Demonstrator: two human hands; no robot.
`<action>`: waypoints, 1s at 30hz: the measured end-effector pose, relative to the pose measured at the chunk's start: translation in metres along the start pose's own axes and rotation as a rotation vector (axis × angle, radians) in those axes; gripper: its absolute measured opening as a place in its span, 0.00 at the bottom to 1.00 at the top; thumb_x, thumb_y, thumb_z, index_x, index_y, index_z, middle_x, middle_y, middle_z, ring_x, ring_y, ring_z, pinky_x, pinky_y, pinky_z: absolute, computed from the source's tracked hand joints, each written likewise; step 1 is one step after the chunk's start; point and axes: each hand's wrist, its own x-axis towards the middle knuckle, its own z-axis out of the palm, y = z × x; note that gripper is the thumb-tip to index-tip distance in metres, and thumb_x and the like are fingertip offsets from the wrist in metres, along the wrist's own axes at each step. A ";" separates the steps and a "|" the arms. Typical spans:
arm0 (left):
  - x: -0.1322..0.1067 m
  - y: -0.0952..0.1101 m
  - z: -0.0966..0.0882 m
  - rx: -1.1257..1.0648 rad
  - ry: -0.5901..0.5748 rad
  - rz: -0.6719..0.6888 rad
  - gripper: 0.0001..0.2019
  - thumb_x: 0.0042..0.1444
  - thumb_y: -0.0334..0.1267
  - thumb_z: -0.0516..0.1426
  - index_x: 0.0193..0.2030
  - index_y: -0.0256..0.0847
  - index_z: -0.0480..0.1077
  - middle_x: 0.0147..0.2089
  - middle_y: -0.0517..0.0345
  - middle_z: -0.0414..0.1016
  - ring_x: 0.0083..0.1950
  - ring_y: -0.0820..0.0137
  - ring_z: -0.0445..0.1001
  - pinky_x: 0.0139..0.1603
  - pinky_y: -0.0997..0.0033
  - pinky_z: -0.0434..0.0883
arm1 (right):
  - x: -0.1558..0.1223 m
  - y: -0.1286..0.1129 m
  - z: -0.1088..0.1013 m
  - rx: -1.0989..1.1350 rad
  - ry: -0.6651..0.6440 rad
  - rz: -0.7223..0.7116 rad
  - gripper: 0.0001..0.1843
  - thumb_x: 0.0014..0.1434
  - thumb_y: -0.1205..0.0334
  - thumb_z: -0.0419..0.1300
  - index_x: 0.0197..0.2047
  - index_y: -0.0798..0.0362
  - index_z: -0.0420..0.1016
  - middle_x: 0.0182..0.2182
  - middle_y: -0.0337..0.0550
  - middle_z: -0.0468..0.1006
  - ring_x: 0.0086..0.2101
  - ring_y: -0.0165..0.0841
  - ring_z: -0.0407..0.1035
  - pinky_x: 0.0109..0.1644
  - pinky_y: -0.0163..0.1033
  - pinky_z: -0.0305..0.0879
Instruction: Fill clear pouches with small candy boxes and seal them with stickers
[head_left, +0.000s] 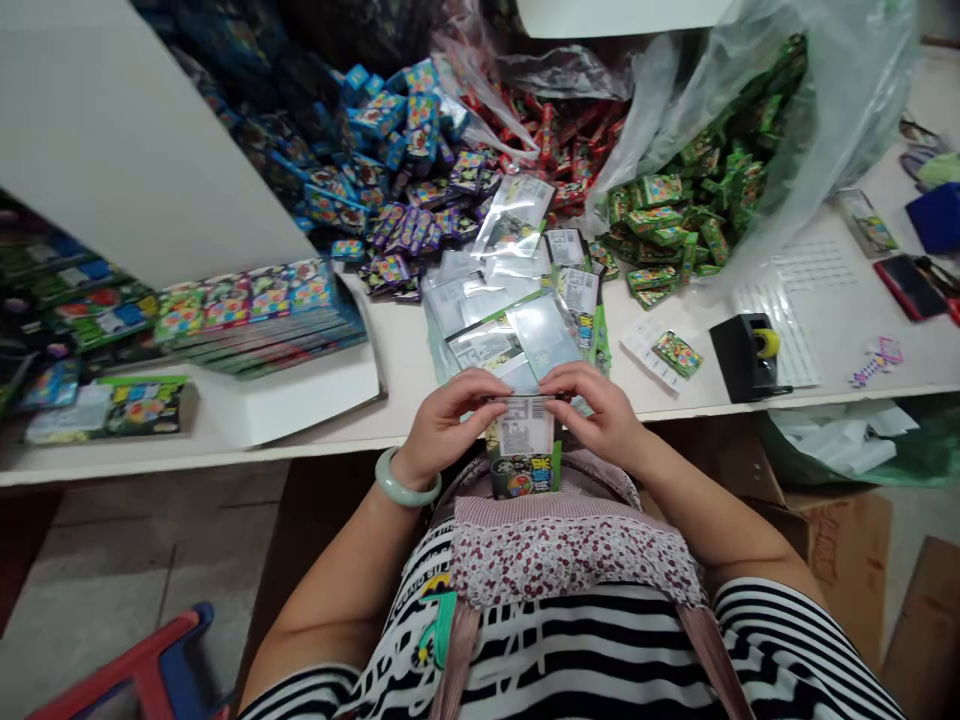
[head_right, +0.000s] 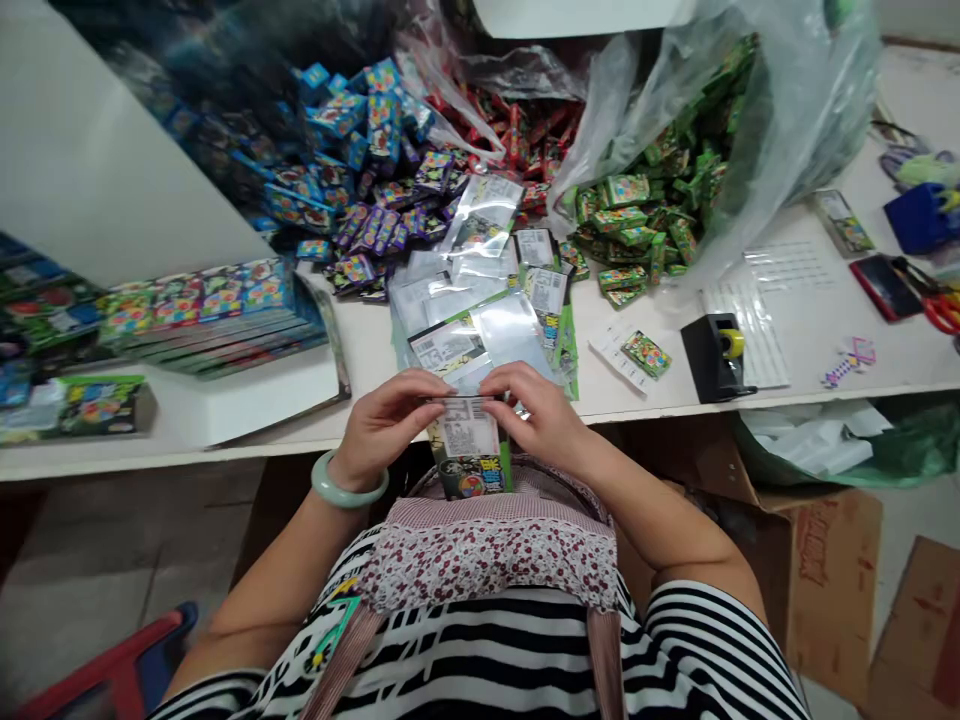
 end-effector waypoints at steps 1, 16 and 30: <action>0.001 -0.001 0.000 0.023 0.004 0.002 0.05 0.58 0.36 0.63 0.42 0.42 0.77 0.38 0.54 0.78 0.41 0.70 0.77 0.41 0.70 0.76 | -0.001 0.001 0.004 0.010 0.017 0.011 0.05 0.65 0.62 0.58 0.43 0.49 0.73 0.41 0.44 0.78 0.44 0.33 0.72 0.43 0.41 0.72; 0.021 -0.020 0.005 0.122 0.203 -0.096 0.06 0.49 0.34 0.66 0.32 0.50 0.76 0.33 0.62 0.79 0.37 0.66 0.76 0.36 0.64 0.74 | -0.034 0.122 -0.133 -0.737 0.160 0.856 0.18 0.65 0.62 0.56 0.54 0.62 0.74 0.54 0.61 0.74 0.56 0.47 0.65 0.63 0.49 0.57; 0.033 -0.021 0.014 0.153 0.150 -0.138 0.05 0.49 0.35 0.66 0.32 0.50 0.76 0.34 0.62 0.79 0.38 0.65 0.76 0.37 0.64 0.75 | -0.023 0.139 -0.141 -0.718 -0.101 0.823 0.15 0.65 0.58 0.58 0.51 0.55 0.79 0.50 0.53 0.77 0.51 0.42 0.68 0.55 0.42 0.60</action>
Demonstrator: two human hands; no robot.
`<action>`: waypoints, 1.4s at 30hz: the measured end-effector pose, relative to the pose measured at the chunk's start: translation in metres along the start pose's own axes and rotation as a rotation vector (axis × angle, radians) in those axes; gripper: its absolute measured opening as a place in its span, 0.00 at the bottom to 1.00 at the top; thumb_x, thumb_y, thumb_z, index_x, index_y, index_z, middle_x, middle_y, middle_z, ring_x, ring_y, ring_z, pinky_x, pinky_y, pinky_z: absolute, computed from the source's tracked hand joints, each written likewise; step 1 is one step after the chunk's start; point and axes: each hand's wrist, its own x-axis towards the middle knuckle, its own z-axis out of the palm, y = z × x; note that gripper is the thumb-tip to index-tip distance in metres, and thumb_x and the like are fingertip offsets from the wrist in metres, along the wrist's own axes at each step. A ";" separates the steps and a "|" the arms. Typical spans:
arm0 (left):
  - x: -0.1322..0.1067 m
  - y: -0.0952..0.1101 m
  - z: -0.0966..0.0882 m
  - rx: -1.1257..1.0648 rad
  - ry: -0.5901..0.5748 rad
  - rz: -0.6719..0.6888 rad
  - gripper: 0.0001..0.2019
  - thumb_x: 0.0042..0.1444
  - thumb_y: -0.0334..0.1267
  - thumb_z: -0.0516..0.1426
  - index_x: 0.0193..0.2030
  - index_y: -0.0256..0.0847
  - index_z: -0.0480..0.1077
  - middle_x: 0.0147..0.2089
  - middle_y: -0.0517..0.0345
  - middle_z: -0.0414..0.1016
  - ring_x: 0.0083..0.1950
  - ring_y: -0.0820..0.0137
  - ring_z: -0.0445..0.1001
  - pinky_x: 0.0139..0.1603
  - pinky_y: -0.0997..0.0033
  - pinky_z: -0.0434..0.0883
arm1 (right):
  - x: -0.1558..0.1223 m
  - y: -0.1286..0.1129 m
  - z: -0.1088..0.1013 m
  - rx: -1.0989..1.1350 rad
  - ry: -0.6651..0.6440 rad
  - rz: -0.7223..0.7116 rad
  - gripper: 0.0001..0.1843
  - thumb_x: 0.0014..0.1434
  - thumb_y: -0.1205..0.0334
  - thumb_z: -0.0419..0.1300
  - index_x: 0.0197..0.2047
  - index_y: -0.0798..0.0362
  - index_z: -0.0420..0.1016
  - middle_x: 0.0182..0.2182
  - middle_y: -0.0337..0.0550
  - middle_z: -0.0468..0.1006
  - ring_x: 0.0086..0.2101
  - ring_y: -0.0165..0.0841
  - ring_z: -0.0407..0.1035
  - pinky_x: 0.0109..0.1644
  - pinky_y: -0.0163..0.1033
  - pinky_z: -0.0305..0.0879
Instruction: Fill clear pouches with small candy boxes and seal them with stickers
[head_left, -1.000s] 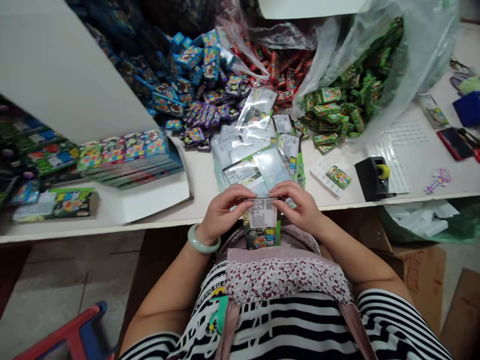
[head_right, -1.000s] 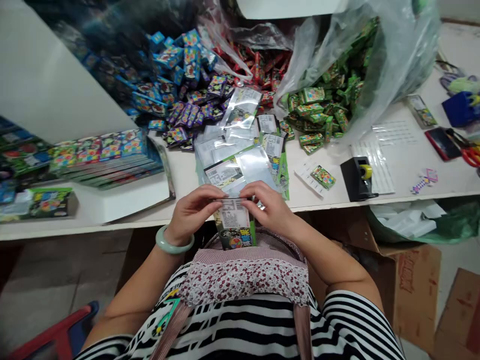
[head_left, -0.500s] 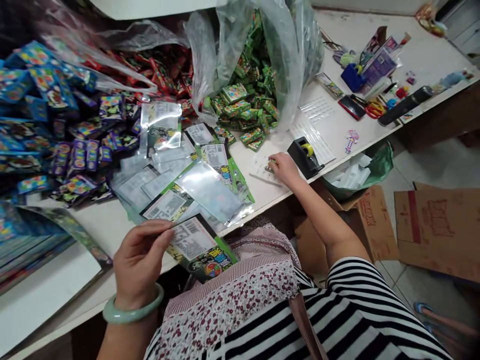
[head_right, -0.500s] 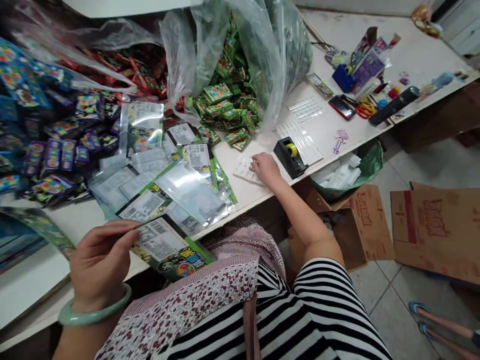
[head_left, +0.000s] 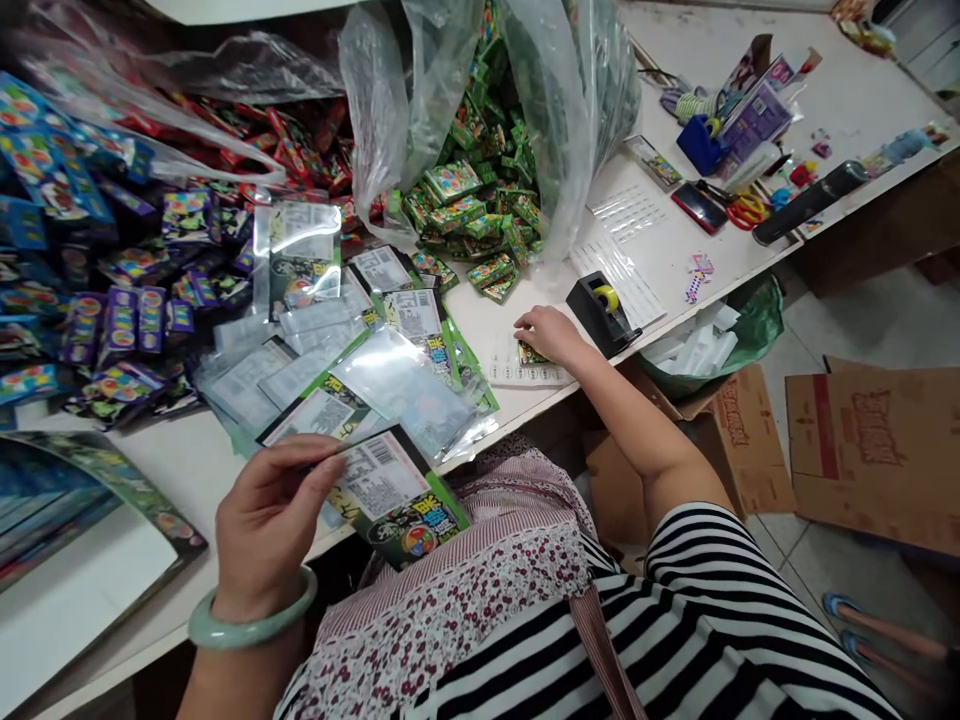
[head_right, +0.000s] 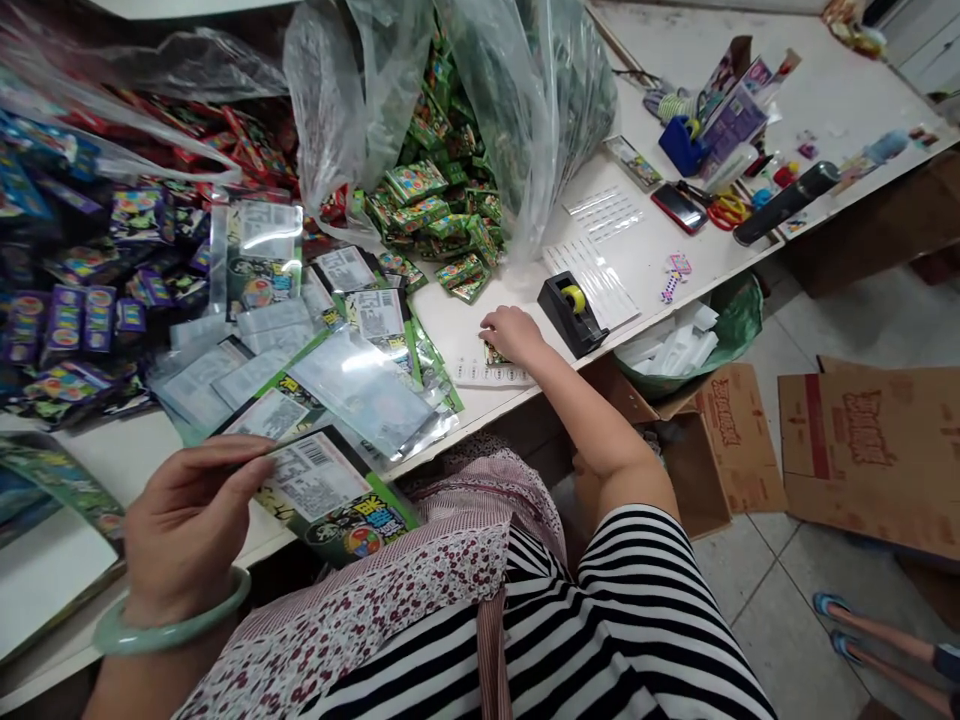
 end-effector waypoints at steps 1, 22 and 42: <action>0.000 0.001 0.001 -0.006 -0.012 0.001 0.05 0.49 0.35 0.66 0.32 0.50 0.76 0.34 0.62 0.79 0.38 0.66 0.76 0.37 0.64 0.75 | 0.005 -0.003 0.002 -0.005 -0.027 0.011 0.14 0.64 0.58 0.59 0.49 0.55 0.80 0.49 0.53 0.78 0.50 0.42 0.69 0.52 0.42 0.61; -0.001 -0.004 0.008 -0.059 -0.116 0.115 0.04 0.56 0.36 0.63 0.38 0.44 0.74 0.38 0.60 0.77 0.41 0.70 0.75 0.42 0.70 0.73 | -0.018 -0.020 -0.045 0.779 0.122 -0.188 0.07 0.58 0.58 0.58 0.34 0.51 0.65 0.30 0.35 0.70 0.32 0.27 0.65 0.39 0.35 0.62; -0.011 0.002 0.012 -0.124 -0.105 0.099 0.12 0.61 0.49 0.59 0.39 0.43 0.69 0.37 0.59 0.72 0.39 0.69 0.71 0.43 0.66 0.70 | -0.045 -0.204 -0.035 0.371 -0.461 -0.754 0.08 0.59 0.69 0.59 0.32 0.51 0.64 0.26 0.35 0.68 0.29 0.28 0.59 0.34 0.36 0.52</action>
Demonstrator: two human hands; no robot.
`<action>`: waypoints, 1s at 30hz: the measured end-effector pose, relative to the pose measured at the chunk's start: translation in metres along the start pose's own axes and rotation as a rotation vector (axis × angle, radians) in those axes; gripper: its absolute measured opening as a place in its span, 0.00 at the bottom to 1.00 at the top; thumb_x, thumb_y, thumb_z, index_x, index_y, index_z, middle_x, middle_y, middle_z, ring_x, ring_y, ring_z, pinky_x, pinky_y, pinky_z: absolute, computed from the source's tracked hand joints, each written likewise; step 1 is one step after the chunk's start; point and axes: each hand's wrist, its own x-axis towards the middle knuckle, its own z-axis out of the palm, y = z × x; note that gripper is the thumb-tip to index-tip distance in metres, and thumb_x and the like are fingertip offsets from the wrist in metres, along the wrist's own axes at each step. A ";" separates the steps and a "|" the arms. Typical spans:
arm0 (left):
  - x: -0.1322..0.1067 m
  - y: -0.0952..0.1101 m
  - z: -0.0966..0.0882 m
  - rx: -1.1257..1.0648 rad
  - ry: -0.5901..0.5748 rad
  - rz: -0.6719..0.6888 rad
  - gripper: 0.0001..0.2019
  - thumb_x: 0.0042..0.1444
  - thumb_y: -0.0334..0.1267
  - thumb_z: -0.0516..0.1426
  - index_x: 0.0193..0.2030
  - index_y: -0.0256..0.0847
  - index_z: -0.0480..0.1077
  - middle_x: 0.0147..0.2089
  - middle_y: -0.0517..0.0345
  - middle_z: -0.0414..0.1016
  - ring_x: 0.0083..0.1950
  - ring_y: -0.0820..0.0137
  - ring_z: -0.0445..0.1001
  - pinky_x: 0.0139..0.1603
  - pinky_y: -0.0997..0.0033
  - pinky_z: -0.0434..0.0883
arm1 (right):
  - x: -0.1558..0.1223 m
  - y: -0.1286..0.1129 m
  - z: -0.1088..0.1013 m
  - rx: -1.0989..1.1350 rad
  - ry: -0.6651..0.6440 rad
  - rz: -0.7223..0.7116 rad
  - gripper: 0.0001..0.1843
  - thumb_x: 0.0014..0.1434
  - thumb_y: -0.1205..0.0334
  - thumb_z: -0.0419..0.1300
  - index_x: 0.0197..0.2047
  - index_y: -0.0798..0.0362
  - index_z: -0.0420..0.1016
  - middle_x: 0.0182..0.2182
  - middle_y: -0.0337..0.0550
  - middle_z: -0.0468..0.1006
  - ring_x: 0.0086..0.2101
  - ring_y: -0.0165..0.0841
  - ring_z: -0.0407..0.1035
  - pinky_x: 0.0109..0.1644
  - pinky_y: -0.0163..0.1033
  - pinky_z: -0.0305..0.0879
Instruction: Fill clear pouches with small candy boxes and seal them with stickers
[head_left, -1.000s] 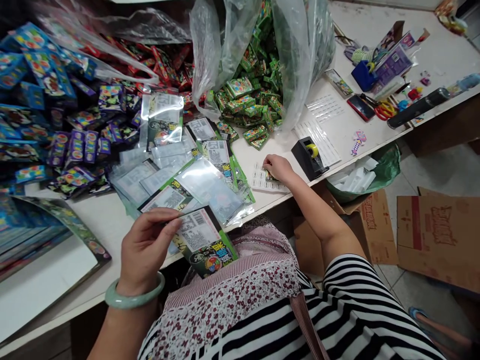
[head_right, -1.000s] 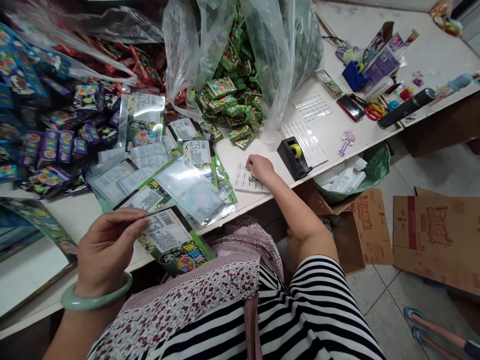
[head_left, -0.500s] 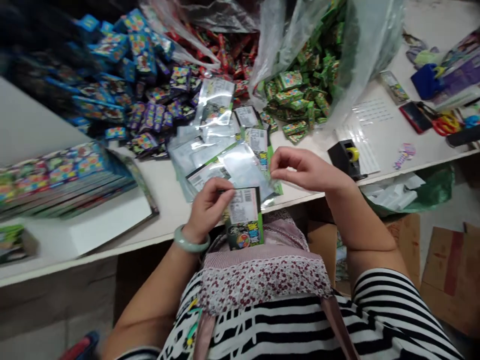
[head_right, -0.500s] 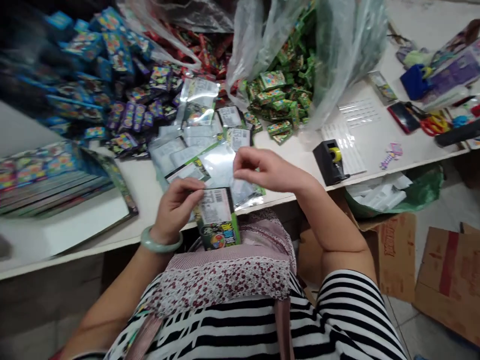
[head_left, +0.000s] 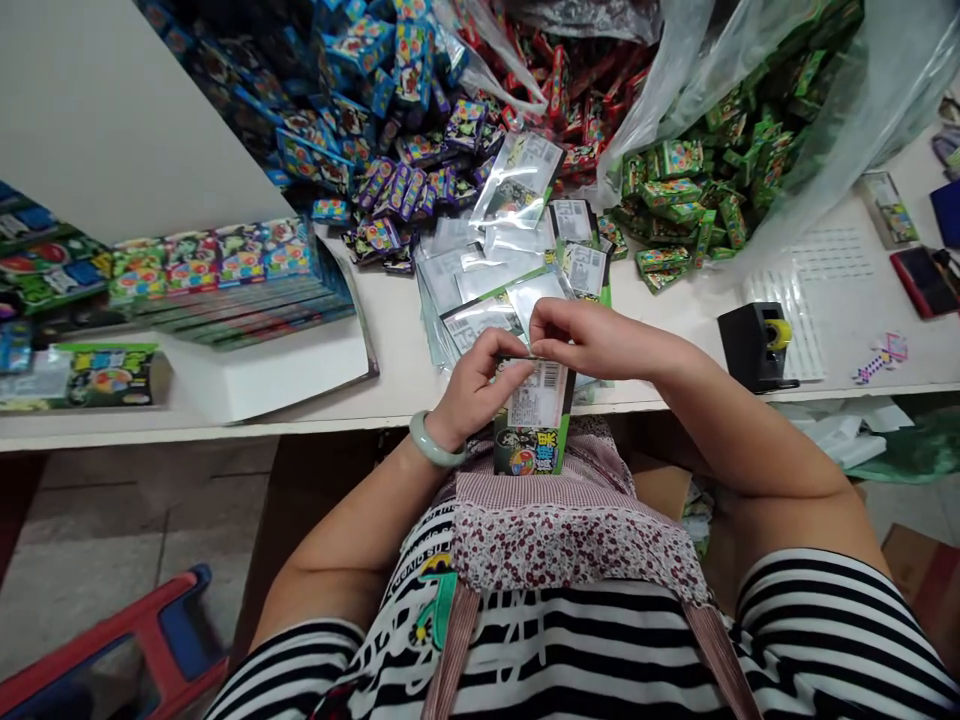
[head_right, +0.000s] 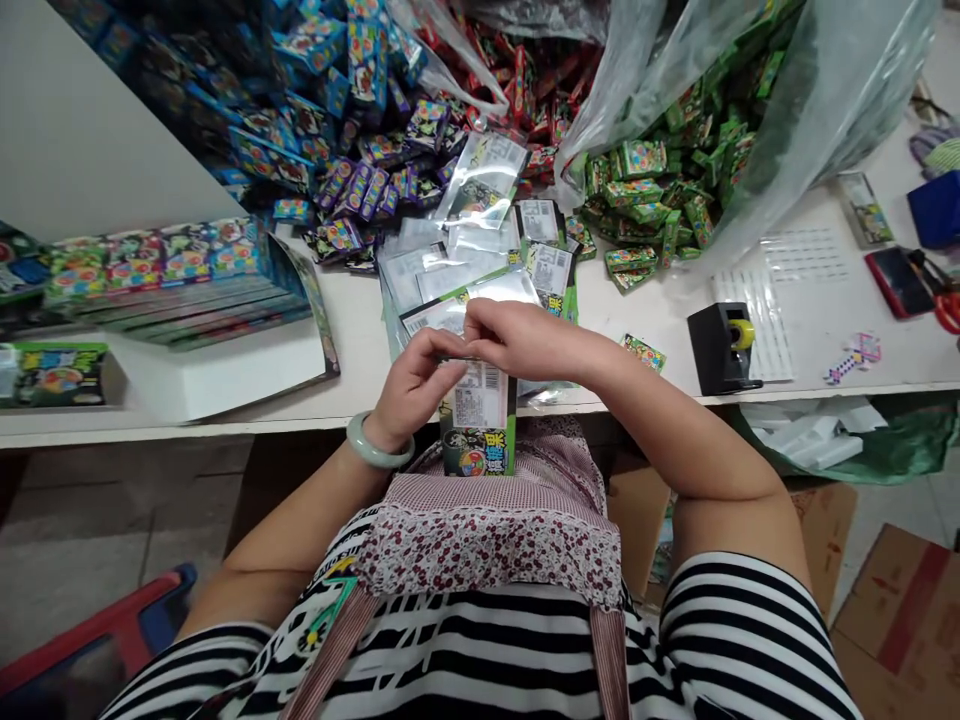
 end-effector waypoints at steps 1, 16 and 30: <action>0.000 -0.001 0.001 0.017 0.009 0.008 0.11 0.60 0.48 0.61 0.39 0.44 0.68 0.37 0.59 0.72 0.39 0.70 0.71 0.44 0.66 0.70 | 0.000 -0.001 0.001 -0.004 0.007 0.004 0.08 0.59 0.70 0.59 0.32 0.51 0.64 0.26 0.35 0.68 0.29 0.28 0.59 0.34 0.36 0.53; 0.002 -0.003 -0.032 0.155 -0.016 -0.118 0.08 0.55 0.39 0.63 0.41 0.42 0.77 0.41 0.57 0.80 0.41 0.68 0.76 0.43 0.70 0.74 | -0.002 0.070 -0.003 0.288 -0.110 0.390 0.08 0.59 0.67 0.59 0.42 0.53 0.75 0.35 0.38 0.79 0.36 0.30 0.72 0.40 0.34 0.69; 0.036 -0.036 -0.046 -0.372 0.781 -0.495 0.23 0.30 0.30 0.65 0.39 0.42 0.69 0.36 0.64 0.77 0.39 0.71 0.77 0.37 0.72 0.75 | -0.032 0.219 -0.055 -0.649 0.665 0.694 0.25 0.63 0.50 0.59 0.59 0.52 0.75 0.62 0.55 0.69 0.58 0.51 0.58 0.61 0.53 0.57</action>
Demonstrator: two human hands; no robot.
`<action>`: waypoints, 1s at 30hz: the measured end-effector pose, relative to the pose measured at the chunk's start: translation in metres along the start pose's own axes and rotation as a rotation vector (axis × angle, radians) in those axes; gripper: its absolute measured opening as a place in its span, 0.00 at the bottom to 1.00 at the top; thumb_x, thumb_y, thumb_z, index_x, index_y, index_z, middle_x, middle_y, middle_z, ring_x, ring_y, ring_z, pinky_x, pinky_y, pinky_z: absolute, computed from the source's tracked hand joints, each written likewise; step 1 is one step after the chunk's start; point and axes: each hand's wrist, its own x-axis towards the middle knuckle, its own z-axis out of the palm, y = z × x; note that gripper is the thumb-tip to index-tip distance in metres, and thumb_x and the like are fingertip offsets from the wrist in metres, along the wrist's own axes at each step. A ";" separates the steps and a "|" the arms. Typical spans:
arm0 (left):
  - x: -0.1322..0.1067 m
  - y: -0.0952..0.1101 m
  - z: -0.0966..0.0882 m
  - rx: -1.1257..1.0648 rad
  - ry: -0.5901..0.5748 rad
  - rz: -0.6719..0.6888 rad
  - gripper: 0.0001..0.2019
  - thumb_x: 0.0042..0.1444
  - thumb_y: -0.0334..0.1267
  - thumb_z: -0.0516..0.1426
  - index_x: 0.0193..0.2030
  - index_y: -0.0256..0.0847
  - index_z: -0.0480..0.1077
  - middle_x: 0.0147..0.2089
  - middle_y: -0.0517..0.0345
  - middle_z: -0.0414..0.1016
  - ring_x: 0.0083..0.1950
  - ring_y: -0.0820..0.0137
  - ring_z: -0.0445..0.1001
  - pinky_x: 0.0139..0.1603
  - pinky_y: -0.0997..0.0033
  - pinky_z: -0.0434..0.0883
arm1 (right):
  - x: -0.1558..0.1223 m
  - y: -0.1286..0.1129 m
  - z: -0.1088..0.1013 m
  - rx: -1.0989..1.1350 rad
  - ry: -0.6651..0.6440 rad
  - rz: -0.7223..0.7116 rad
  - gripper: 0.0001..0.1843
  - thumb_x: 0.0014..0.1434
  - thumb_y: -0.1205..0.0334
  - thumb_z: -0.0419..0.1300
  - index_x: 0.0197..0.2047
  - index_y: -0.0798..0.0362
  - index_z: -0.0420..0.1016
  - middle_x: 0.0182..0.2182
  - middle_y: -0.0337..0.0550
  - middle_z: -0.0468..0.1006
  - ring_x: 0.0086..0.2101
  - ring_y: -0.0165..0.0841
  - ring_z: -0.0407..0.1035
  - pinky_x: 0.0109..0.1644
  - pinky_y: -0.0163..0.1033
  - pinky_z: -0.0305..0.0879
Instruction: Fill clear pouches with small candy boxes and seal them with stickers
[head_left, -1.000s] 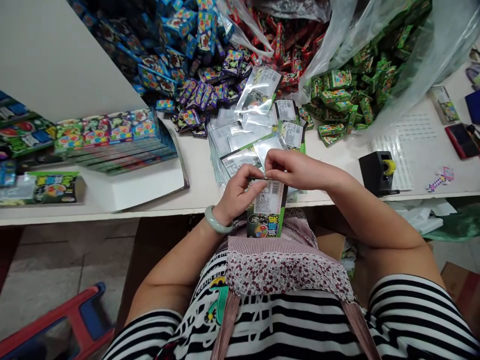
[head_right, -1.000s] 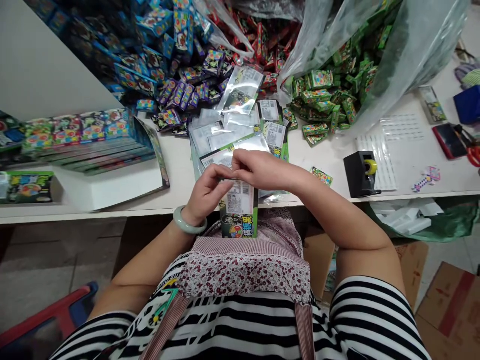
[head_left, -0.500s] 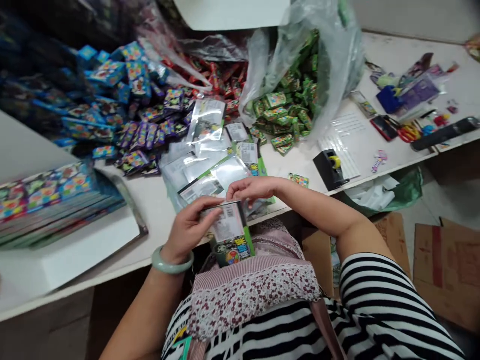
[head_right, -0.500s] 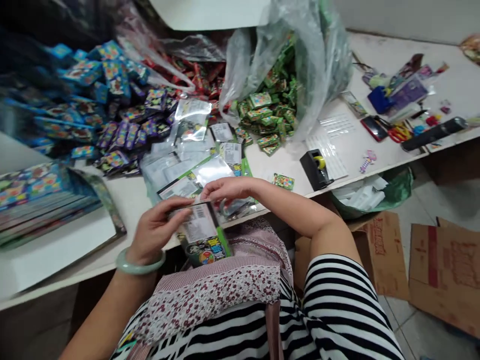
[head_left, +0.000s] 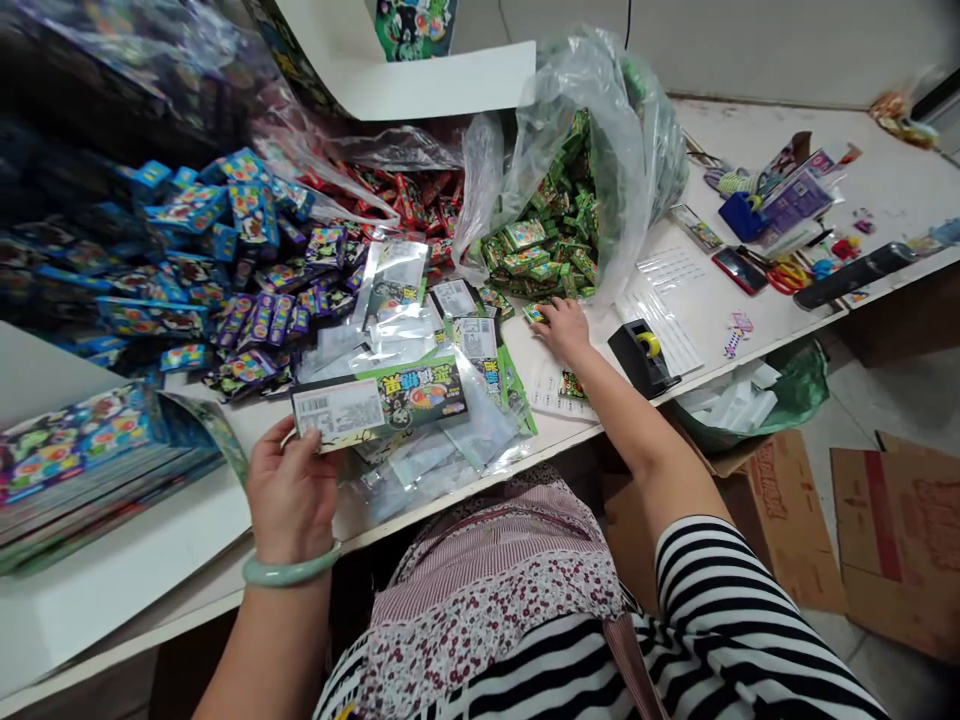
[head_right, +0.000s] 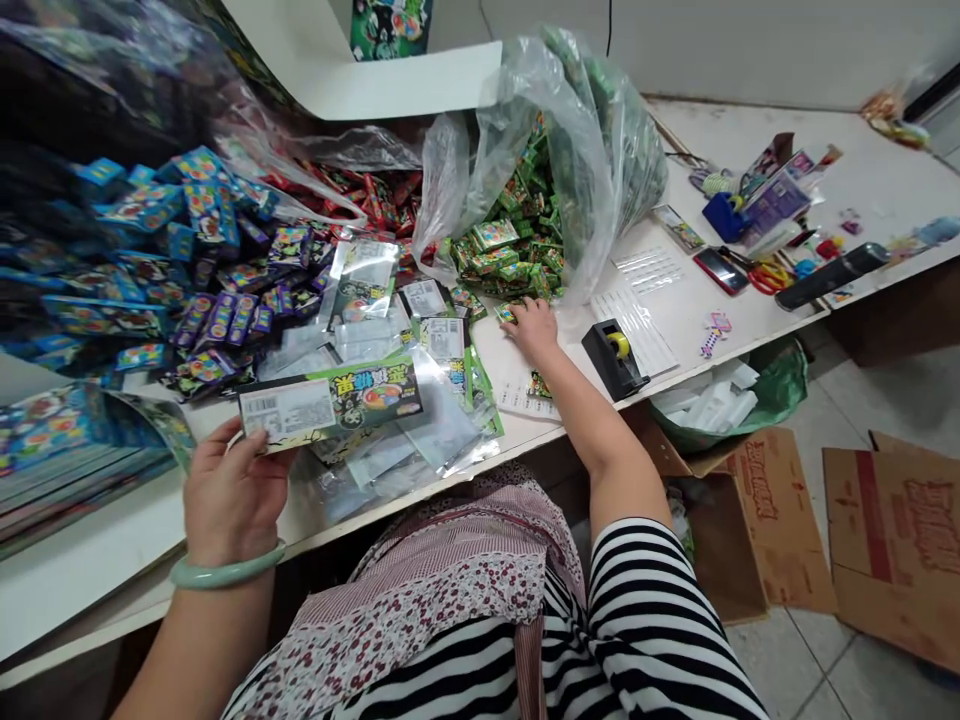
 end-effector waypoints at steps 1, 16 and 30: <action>0.001 -0.002 -0.002 0.009 0.009 -0.013 0.24 0.30 0.30 0.65 0.39 0.42 0.68 0.35 0.64 0.76 0.39 0.71 0.77 0.37 0.72 0.75 | -0.003 0.001 0.003 0.006 0.014 -0.010 0.26 0.63 0.49 0.60 0.59 0.52 0.74 0.63 0.55 0.67 0.60 0.51 0.57 0.62 0.54 0.56; -0.006 -0.005 -0.033 0.805 -0.068 0.566 0.27 0.44 0.45 0.66 0.51 0.41 0.68 0.55 0.48 0.70 0.50 0.62 0.73 0.44 0.62 0.74 | -0.078 -0.048 -0.033 0.526 0.383 -0.367 0.37 0.53 0.49 0.67 0.62 0.49 0.60 0.59 0.54 0.63 0.61 0.45 0.59 0.66 0.53 0.60; -0.056 -0.007 0.006 0.160 -0.499 -0.001 0.16 0.48 0.41 0.67 0.42 0.43 0.69 0.35 0.63 0.74 0.29 0.76 0.73 0.28 0.76 0.72 | -0.164 -0.110 -0.056 0.666 -0.045 -0.730 0.43 0.60 0.47 0.63 0.72 0.37 0.46 0.65 0.51 0.61 0.63 0.46 0.60 0.64 0.57 0.66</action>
